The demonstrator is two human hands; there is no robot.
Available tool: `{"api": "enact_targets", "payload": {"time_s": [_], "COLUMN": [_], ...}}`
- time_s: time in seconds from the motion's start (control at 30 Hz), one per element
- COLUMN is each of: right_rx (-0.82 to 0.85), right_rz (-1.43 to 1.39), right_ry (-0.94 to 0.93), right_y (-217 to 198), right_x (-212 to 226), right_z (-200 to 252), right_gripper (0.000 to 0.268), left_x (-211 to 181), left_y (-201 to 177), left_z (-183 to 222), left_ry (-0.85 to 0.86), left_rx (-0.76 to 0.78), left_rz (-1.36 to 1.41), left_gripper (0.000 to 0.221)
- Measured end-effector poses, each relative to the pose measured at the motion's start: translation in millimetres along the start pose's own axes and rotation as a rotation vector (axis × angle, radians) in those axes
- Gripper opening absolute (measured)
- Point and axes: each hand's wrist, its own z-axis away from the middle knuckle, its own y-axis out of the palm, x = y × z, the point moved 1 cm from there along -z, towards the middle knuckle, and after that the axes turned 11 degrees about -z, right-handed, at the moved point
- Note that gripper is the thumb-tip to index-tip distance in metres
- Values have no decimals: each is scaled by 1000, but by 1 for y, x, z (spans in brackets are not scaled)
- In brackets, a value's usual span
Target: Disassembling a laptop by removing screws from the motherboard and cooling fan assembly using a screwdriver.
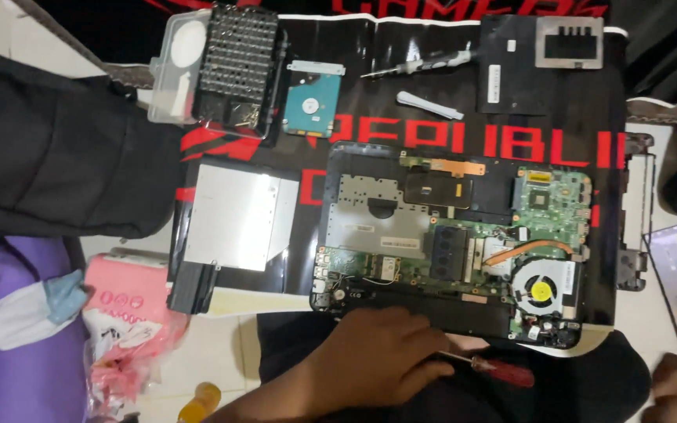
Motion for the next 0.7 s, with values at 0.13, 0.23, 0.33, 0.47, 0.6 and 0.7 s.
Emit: {"api": "enact_targets", "payload": {"time_s": [0.13, 0.23, 0.33, 0.47, 0.6, 0.7], "right_rx": [-384, -312, 122, -364, -396, 255], "right_rz": [-389, -1390, -1445, -1174, -1173, -1393], "right_ry": [-123, 522, -149, -77, -229, -249], "right_y": [-11, 11, 34, 40, 18, -3], "right_x": [449, 449, 406, 468, 430, 264], "right_z": [-4, -25, -20, 8, 9, -37], "right_gripper": [22, 31, 90, 33, 32, 45], "left_x": [-2, -5, -7, -10, 1, 24], "left_y": [-6, -11, -14, -11, -26, -36], "left_z": [-2, -2, -1, -1, -1, 4], "left_ry": [-35, -78, -130, -78, -77, -141], "left_rx": [-3, -53, -79, -221, -371, -451], "left_rz": [124, 128, 193, 219, 194, 136], "left_gripper": [24, 26, 21, 15, 9, 6]}}
